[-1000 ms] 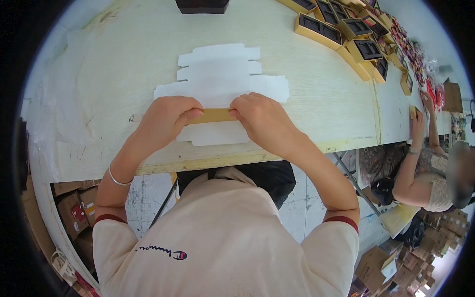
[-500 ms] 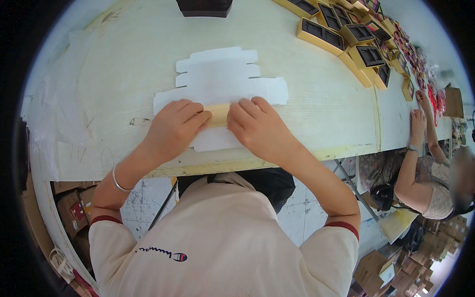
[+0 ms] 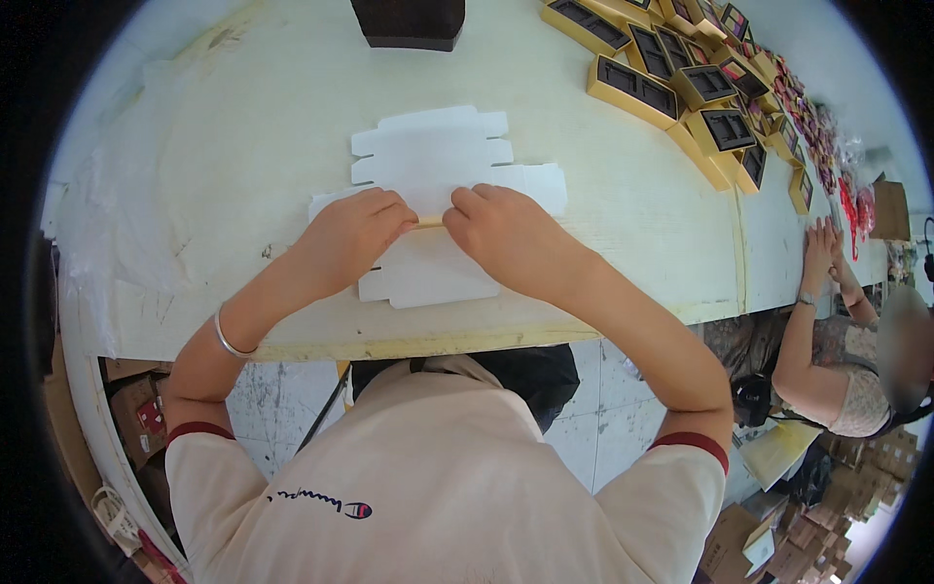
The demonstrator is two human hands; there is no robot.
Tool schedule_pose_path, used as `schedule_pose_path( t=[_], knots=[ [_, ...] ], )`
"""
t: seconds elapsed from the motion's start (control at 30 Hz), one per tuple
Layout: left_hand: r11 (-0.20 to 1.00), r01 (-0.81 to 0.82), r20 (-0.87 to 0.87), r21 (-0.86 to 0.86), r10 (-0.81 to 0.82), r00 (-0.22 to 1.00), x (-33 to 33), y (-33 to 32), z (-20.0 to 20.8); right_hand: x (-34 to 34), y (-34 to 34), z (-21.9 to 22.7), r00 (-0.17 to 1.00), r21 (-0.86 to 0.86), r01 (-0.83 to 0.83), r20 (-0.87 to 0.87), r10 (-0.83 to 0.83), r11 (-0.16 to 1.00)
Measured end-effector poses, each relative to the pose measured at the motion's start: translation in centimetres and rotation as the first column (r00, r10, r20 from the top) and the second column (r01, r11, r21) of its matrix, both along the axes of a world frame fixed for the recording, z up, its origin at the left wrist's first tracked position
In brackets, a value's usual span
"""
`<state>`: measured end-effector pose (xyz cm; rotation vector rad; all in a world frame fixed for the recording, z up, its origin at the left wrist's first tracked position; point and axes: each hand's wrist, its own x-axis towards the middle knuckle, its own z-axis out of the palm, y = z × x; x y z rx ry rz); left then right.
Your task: The person folds flat white cardboard pieces into small rectangular boxes, inserts black rectangular items into them, and places the completed boxes on the table. The process repeats continuously with multiple units.
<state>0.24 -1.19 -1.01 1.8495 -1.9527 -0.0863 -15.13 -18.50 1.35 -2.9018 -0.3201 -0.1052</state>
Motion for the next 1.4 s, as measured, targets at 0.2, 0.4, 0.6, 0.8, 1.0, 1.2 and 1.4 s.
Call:
schedule_pose_path(
  t=[0.2, 0.4, 0.6, 0.8, 1.0, 1.2, 1.4],
  knots=[
    [0.968, -0.249, 0.072, -0.017, 0.249, 0.966, -0.7, -1.4, 0.5, 2.6, -0.8, 0.5, 0.959, 0.201, 0.223, -0.22, -0.177, 0.954],
    [0.95, -0.287, -0.566, 0.12, 0.303, 0.767, -3.8, 2.3, 6.0, 0.8, 0.5, 5.9, 0.899, 0.617, 0.386, -0.083, -0.431, 0.686],
    [0.961, -0.277, -0.951, 0.011, 0.095, 0.293, -4.3, 0.7, 4.8, -0.4, 5.6, 4.3, 0.957, 0.592, 0.019, 0.223, -0.186, 0.806],
    [0.893, -0.109, -0.799, 0.438, 0.441, 0.409, 1.5, 0.5, 7.5, -4.7, 2.2, 5.5, 0.865, -0.244, 0.013, 0.489, 0.111, 0.97],
    [0.847, 0.02, -0.546, 0.531, 0.324, 0.773, 1.8, -2.9, 4.4, -3.6, 0.2, 3.0, 0.972, 0.19, -0.032, 0.233, -0.013, 0.981],
    [0.947, -0.243, 0.032, 0.212, 0.242, 0.97, -1.1, -3.2, 4.0, -0.4, -0.9, -0.6, 0.889, 0.578, 0.448, -0.368, -0.271, 0.682],
    [0.994, -0.035, 0.289, -0.106, 0.065, 0.955, -4.2, 0.5, 3.2, 0.9, -2.3, -1.0, 0.847, 0.63, 0.499, -0.499, -0.182, 0.594]
  ],
)
